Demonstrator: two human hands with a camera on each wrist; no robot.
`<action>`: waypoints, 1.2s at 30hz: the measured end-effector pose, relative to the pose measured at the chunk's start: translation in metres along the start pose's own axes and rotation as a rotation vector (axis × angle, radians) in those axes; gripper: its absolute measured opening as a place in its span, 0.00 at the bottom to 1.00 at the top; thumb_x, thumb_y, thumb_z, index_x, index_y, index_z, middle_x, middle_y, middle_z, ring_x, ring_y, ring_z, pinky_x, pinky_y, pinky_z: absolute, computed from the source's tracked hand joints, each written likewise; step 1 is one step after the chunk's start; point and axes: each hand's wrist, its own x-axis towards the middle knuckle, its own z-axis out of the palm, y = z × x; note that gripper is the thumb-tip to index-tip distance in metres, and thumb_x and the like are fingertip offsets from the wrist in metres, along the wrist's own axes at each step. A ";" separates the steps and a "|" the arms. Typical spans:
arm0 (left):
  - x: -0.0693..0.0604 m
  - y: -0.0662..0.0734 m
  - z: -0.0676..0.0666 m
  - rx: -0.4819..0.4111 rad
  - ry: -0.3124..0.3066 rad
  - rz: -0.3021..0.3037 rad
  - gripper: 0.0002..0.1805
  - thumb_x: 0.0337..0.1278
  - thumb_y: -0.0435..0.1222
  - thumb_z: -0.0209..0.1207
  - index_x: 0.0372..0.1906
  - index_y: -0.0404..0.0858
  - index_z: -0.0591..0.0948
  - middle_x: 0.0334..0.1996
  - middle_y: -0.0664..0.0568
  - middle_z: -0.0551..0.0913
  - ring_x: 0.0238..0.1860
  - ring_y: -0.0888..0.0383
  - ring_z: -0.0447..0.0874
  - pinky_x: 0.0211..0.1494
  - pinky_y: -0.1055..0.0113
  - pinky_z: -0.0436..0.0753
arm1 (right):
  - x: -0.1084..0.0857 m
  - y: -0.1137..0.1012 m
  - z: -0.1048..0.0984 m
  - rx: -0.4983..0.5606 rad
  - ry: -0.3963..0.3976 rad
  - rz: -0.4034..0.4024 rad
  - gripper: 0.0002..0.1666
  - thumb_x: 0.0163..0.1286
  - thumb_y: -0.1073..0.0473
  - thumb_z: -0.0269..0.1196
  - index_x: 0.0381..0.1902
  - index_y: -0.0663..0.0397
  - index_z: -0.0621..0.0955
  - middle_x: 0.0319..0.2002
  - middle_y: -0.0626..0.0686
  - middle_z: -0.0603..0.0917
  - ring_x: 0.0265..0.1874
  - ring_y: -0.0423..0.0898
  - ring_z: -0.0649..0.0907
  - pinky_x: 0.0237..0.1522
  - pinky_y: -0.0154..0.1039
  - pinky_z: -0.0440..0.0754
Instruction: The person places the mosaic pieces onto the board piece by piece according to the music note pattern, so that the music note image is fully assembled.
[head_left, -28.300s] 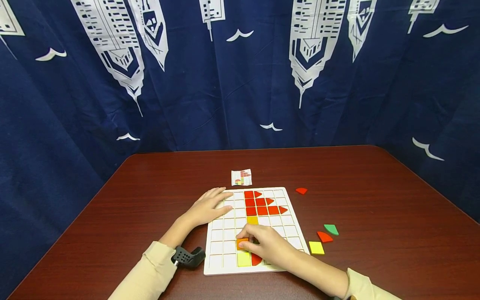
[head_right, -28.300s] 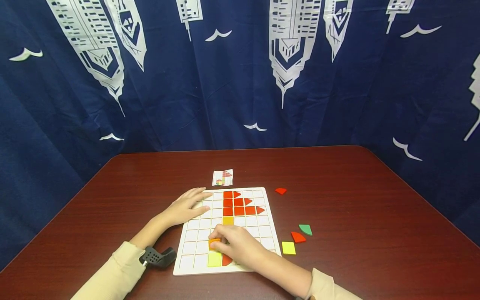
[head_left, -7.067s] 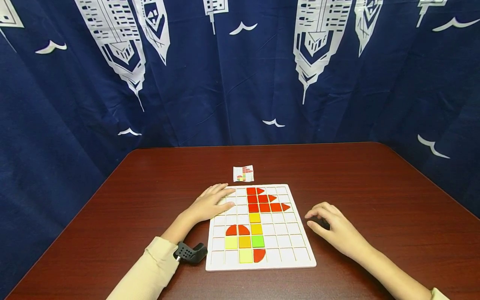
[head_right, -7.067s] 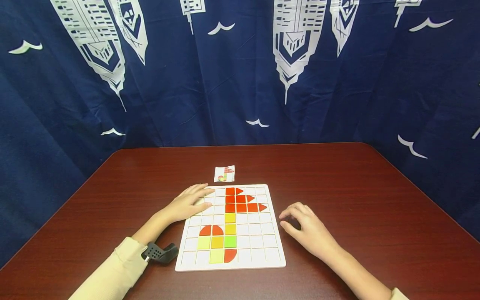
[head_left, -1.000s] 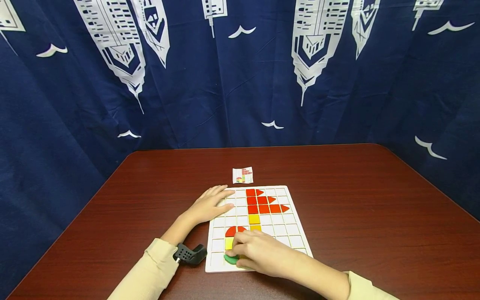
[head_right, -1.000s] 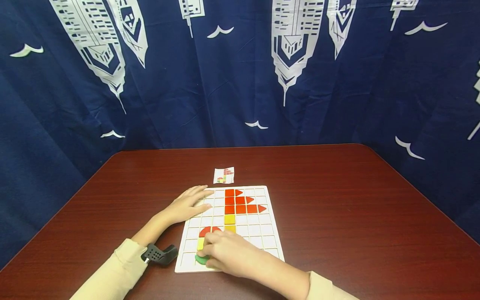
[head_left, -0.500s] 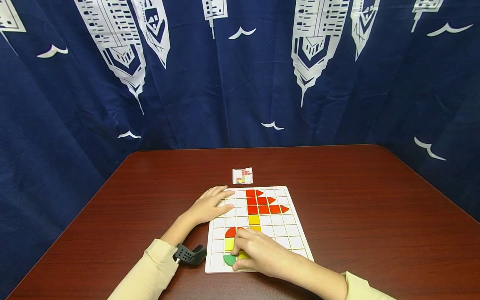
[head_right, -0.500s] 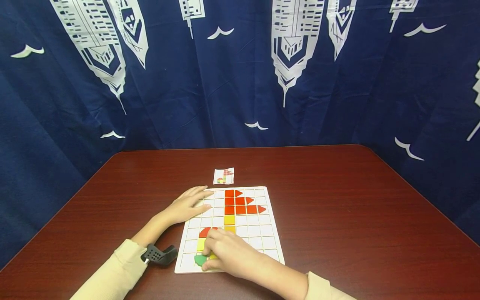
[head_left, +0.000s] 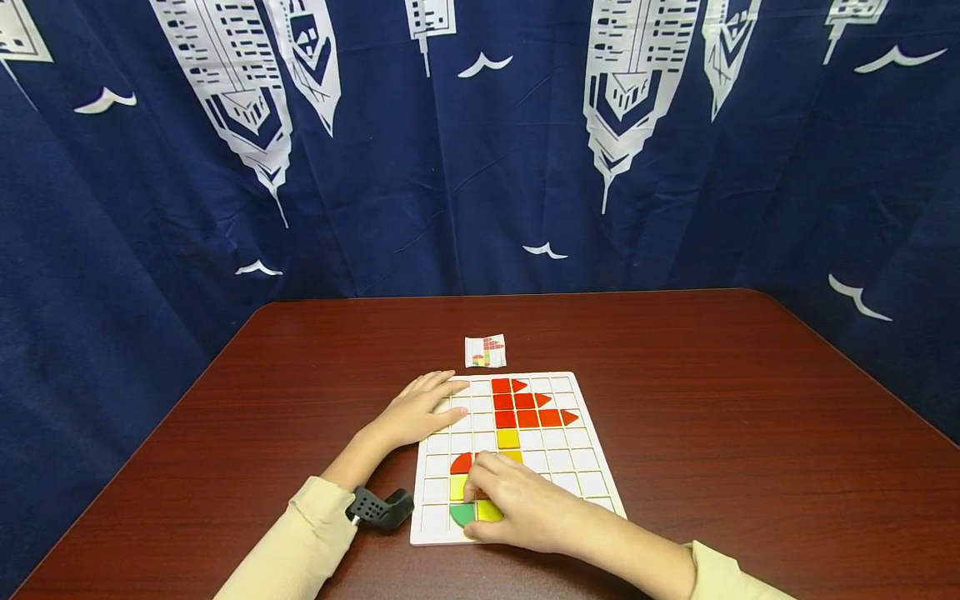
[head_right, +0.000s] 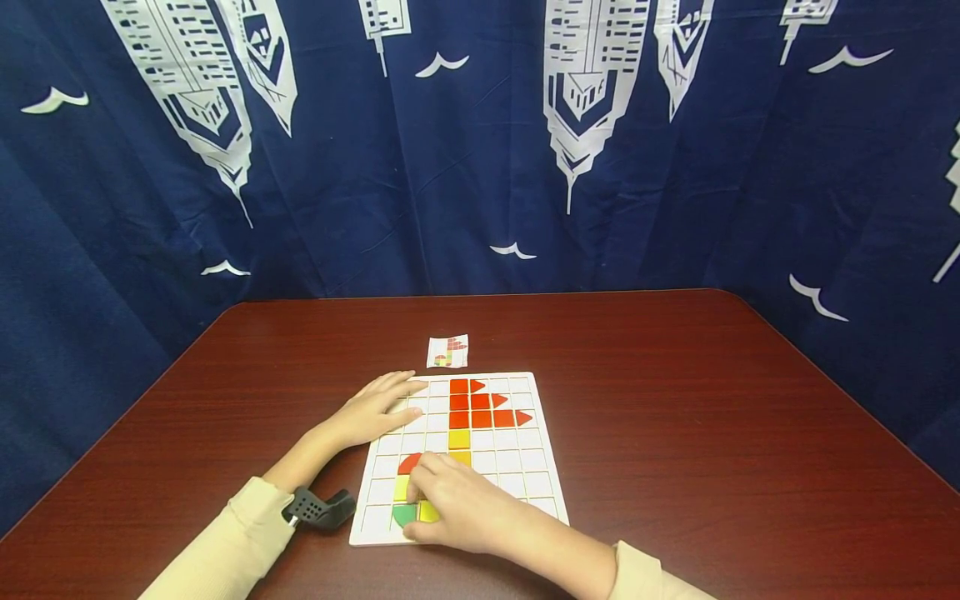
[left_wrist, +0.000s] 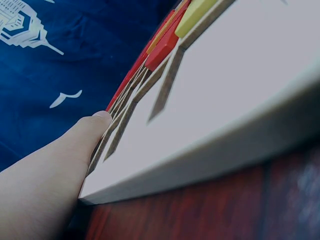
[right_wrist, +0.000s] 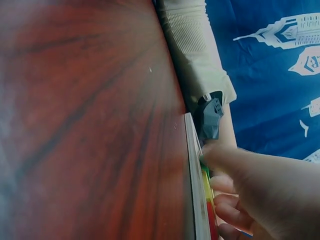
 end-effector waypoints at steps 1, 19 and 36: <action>0.000 0.000 0.000 -0.001 0.002 0.002 0.28 0.59 0.57 0.48 0.64 0.55 0.66 0.69 0.51 0.58 0.71 0.49 0.50 0.71 0.49 0.49 | 0.000 0.001 0.000 0.010 0.001 -0.005 0.12 0.57 0.50 0.63 0.32 0.48 0.74 0.32 0.40 0.69 0.31 0.32 0.66 0.35 0.23 0.67; -0.001 0.002 -0.001 -0.015 0.007 0.007 0.28 0.59 0.56 0.49 0.63 0.54 0.67 0.69 0.50 0.59 0.71 0.48 0.50 0.71 0.48 0.49 | 0.000 0.000 -0.015 -0.057 -0.053 0.027 0.07 0.55 0.54 0.65 0.28 0.44 0.76 0.26 0.37 0.71 0.28 0.31 0.67 0.35 0.29 0.68; -0.001 -0.001 -0.001 -0.011 0.004 0.017 0.28 0.60 0.56 0.48 0.64 0.54 0.66 0.69 0.49 0.58 0.70 0.47 0.51 0.71 0.48 0.48 | 0.005 0.048 -0.057 0.039 0.100 0.215 0.05 0.61 0.57 0.61 0.35 0.49 0.79 0.28 0.40 0.79 0.29 0.34 0.75 0.33 0.30 0.74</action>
